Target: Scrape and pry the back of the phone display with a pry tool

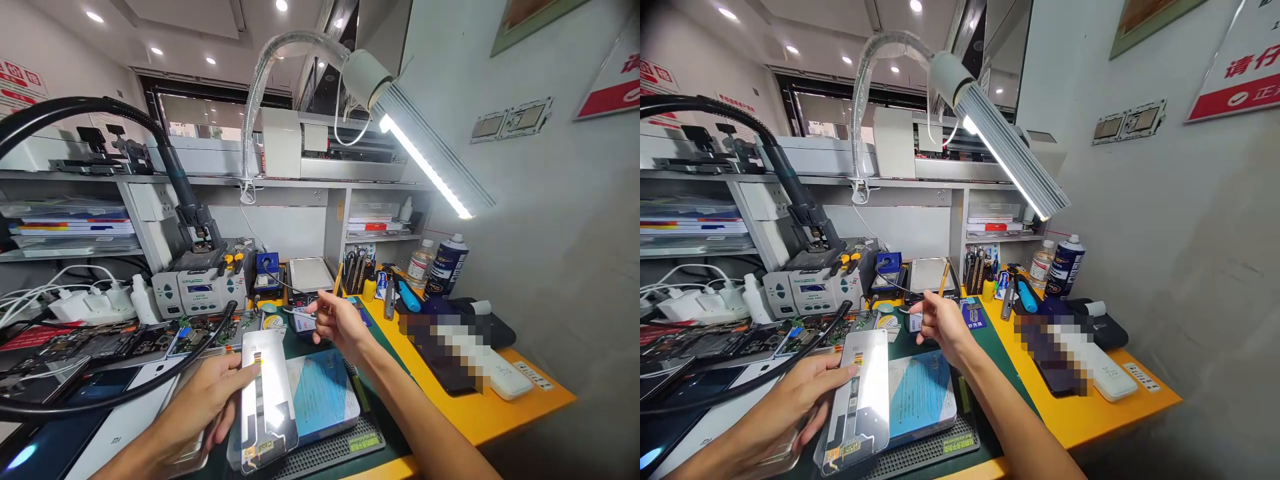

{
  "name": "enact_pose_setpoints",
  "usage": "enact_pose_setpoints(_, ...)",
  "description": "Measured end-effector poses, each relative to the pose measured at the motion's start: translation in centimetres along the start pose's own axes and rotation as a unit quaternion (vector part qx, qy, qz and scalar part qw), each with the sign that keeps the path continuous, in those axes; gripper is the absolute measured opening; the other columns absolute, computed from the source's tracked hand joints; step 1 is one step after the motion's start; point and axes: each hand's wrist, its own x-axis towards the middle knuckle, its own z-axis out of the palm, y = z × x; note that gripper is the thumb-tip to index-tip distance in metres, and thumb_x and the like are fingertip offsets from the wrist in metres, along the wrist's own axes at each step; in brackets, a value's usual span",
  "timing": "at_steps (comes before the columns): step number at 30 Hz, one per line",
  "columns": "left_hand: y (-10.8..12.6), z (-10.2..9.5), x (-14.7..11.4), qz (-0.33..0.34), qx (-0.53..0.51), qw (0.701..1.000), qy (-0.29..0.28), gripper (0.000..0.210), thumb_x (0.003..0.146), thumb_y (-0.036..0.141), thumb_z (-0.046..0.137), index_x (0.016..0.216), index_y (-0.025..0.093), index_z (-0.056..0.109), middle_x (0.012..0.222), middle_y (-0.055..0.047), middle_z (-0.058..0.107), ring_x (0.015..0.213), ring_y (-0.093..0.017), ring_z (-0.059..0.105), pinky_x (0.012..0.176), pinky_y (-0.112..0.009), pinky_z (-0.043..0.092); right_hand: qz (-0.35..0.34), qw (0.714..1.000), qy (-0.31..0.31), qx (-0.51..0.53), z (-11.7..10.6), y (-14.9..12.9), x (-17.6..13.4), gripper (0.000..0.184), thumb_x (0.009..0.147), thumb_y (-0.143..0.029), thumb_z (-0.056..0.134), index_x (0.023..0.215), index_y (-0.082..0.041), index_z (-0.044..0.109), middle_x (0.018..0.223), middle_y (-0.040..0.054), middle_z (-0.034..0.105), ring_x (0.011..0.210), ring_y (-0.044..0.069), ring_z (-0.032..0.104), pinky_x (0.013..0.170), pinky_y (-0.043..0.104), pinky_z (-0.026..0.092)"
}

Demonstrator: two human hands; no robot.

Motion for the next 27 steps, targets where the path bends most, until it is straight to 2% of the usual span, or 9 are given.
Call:
enact_pose_setpoints(2, 0.1, -0.6, 0.4, -0.002, 0.043, 0.999, -0.018, 0.091, 0.085, 0.111, 0.078, 0.102, 0.021, 0.077, 0.053, 0.004, 0.063, 0.035, -0.009, 0.037, 0.037, -0.023, 0.023, 0.004, 1.0, -0.005, 0.01, 0.0, -0.1, 0.3, 0.068, 0.11, -0.076, 0.085, 0.072, -0.022, 0.073, 0.054, -0.0119, 0.035, 0.05, 0.014, 0.042, 0.068, 0.036, 0.061)
enact_pose_setpoints(6, 0.2, -2.0, 0.8, 0.012, 0.145, 0.989, -0.027, 0.072, 0.107, 0.093, 0.08, 0.09, 0.025, 0.066, 0.06, 0.008, 0.066, 0.041, -0.009, 0.04, 0.045, -0.024, 0.029, 0.004, 1.0, -0.003, 0.014, -0.2, 0.1, 0.9, 0.068, 0.117, -0.072, 0.082, 0.074, -0.02, 0.073, 0.065, -0.0033, 0.059, 0.065, 0.019, 0.071, 0.075, 0.034, 0.063)
enact_pose_setpoints(10, 0.3, -2.5, 1.2, 0.047, 0.234, 0.971, -0.007, 0.062, 0.121, 0.075, 0.079, 0.087, 0.024, 0.068, 0.064, 0.011, 0.058, 0.053, -0.012, 0.052, 0.059, -0.027, 0.049, 0.016, 1.0, 0.008, -0.008, -0.5, 0.6, 1.7, 0.054, 0.127, -0.065, 0.077, 0.095, -0.021, 0.075, 0.075, -0.0067, 0.064, 0.061, 0.014, 0.062, 0.062, 0.028, 0.056)
enact_pose_setpoints(14, 1.6, -2.5, 1.2, 0.111, 0.294, 0.948, 0.043, 0.063, 0.116, 0.072, 0.081, 0.08, 0.026, 0.059, 0.065, 0.01, 0.052, 0.055, -0.013, 0.047, 0.059, -0.028, 0.038, 0.024, 0.999, 0.007, -0.042, -0.7, 1.2, 2.0, 0.053, 0.129, -0.065, 0.074, 0.102, -0.02, 0.075, 0.072, -0.0103, 0.057, 0.05, 0.01, 0.045, 0.052, 0.024, 0.046)
enact_pose_setpoints(16, 2.4, -2.4, 0.7, 0.175, 0.312, 0.93, 0.083, 0.057, 0.116, 0.069, 0.076, 0.081, 0.027, 0.058, 0.068, 0.007, 0.056, 0.061, -0.015, 0.051, 0.062, -0.03, 0.037, 0.028, 0.998, 0.0, -0.06, -0.6, 1.6, 2.1, 0.056, 0.131, -0.067, 0.071, 0.1, -0.02, 0.075, 0.069, -0.0114, 0.054, 0.048, 0.009, 0.041, 0.05, 0.024, 0.044)
enact_pose_setpoints(18, 3.1, -2.1, 0.1, 0.255, 0.325, 0.905, 0.1, 0.047, 0.116, 0.063, 0.069, 0.086, 0.027, 0.065, 0.079, 0.001, 0.07, 0.074, -0.02, 0.062, 0.071, -0.034, 0.048, 0.037, 0.996, -0.011, -0.08, -0.4, 2.0, 2.0, 0.058, 0.132, -0.068, 0.069, 0.098, -0.02, 0.074, 0.067, -0.0122, 0.052, 0.046, 0.009, 0.039, 0.048, 0.024, 0.042)
enact_pose_setpoints(20, 3.3, -1.6, -0.4, 0.337, 0.335, 0.877, 0.078, 0.037, 0.115, 0.056, 0.068, 0.093, 0.027, 0.073, 0.097, -0.006, 0.083, 0.094, -0.027, 0.074, 0.092, -0.038, 0.061, 0.048, 0.993, -0.026, -0.102, -0.2, 2.3, 2.0, 0.058, 0.132, -0.066, 0.07, 0.097, -0.02, 0.074, 0.066, -0.0124, 0.052, 0.045, 0.009, 0.038, 0.047, 0.023, 0.041)
enact_pose_setpoints(23, 2.8, -0.8, -0.6, 0.425, 0.345, 0.837, 0.02, 0.019, 0.109, 0.041, 0.071, 0.101, 0.027, 0.081, 0.119, -0.012, 0.091, 0.121, -0.033, 0.08, 0.121, -0.048, 0.065, 0.062, 0.988, -0.047, -0.135, 0.1, 2.8, 1.9, 0.054, 0.131, -0.062, 0.073, 0.099, -0.019, 0.075, 0.069, -0.0111, 0.057, 0.047, 0.008, 0.044, 0.047, 0.022, 0.044)
enact_pose_setpoints(27, 1.4, -0.5, 0.3, 0.466, 0.356, 0.81, -0.013, 0.021, 0.104, 0.025, 0.07, 0.114, 0.026, 0.089, 0.137, -0.014, 0.094, 0.137, -0.034, 0.084, 0.131, -0.052, 0.066, 0.076, 0.979, -0.068, -0.176, 0.1, 3.2, 1.9, 0.048, 0.131, -0.057, 0.077, 0.102, -0.018, 0.077, 0.076, -0.0077, 0.067, 0.052, 0.009, 0.057, 0.048, 0.021, 0.048)
